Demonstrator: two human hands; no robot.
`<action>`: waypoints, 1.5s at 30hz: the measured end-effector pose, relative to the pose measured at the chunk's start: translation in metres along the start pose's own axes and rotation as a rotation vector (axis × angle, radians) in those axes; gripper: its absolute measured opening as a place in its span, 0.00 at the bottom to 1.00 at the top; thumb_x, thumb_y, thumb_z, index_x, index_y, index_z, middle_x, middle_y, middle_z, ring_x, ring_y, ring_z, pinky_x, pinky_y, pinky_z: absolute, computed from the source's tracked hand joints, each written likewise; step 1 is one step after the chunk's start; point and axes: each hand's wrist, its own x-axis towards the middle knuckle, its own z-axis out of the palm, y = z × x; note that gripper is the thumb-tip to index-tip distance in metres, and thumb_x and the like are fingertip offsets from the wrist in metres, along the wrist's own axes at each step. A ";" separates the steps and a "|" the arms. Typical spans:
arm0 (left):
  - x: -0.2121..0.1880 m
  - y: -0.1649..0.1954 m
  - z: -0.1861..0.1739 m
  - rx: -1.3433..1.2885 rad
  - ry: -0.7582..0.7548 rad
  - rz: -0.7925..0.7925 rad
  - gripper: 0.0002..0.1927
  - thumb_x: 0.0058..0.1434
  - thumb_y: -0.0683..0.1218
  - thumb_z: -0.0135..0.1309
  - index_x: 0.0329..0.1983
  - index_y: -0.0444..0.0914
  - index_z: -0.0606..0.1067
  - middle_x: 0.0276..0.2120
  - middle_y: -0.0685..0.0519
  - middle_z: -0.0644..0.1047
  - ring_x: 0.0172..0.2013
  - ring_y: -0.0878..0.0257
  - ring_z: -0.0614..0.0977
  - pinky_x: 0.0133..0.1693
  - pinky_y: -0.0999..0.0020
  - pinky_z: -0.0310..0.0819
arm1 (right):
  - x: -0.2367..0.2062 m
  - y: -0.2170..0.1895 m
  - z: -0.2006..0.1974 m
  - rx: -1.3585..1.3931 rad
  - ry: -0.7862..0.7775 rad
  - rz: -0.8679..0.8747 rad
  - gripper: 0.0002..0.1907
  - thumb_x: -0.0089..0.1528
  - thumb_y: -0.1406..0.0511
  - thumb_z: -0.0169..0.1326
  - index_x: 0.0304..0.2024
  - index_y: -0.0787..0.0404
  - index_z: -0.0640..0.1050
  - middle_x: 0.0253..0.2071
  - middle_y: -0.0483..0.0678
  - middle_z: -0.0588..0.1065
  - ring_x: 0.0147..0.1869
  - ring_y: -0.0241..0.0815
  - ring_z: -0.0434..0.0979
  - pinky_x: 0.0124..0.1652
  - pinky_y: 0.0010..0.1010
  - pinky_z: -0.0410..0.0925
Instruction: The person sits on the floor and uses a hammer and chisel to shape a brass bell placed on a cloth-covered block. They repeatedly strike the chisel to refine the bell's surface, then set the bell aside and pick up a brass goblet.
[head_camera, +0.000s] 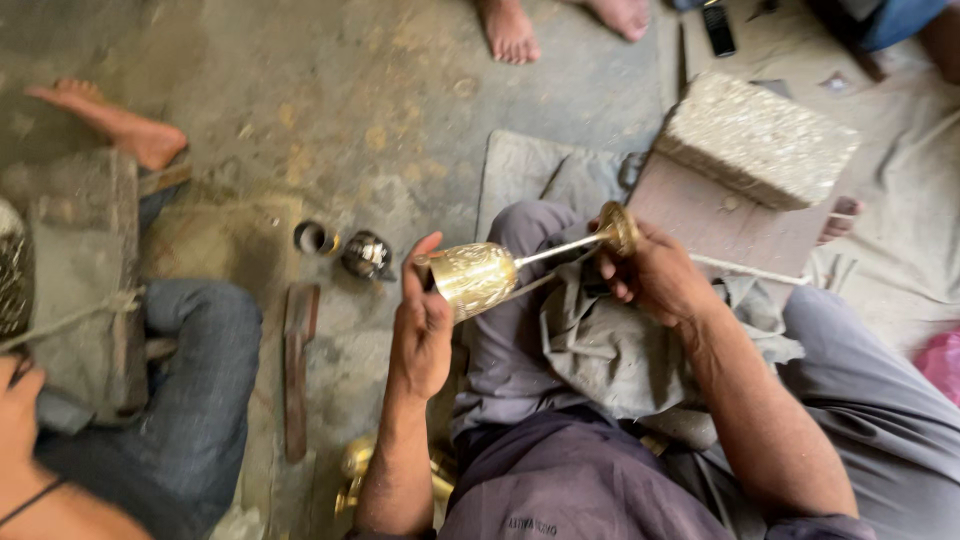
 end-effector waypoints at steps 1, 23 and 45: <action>-0.010 0.001 -0.004 0.028 -0.024 -0.004 0.49 0.63 0.71 0.53 0.74 0.36 0.54 0.60 0.51 0.73 0.60 0.60 0.77 0.60 0.68 0.74 | 0.001 0.004 0.003 -0.063 0.042 -0.003 0.19 0.72 0.61 0.34 0.56 0.56 0.74 0.24 0.45 0.72 0.20 0.33 0.66 0.20 0.22 0.62; -0.241 -0.007 -0.205 0.629 0.689 -0.421 0.41 0.56 0.52 0.69 0.71 0.41 0.66 0.52 0.47 0.82 0.51 0.56 0.86 0.52 0.62 0.81 | -0.027 0.083 0.052 -0.747 -0.104 -0.317 0.19 0.75 0.68 0.52 0.68 0.68 0.72 0.37 0.47 0.76 0.35 0.31 0.73 0.34 0.22 0.65; -0.129 -0.110 -0.109 1.598 0.078 -0.374 0.15 0.69 0.45 0.48 0.56 0.41 0.78 0.65 0.40 0.72 0.25 0.58 0.84 0.27 0.63 0.79 | -0.038 0.076 0.054 -0.821 -0.066 -0.411 0.18 0.71 0.69 0.56 0.63 0.68 0.75 0.39 0.48 0.78 0.39 0.31 0.75 0.37 0.22 0.67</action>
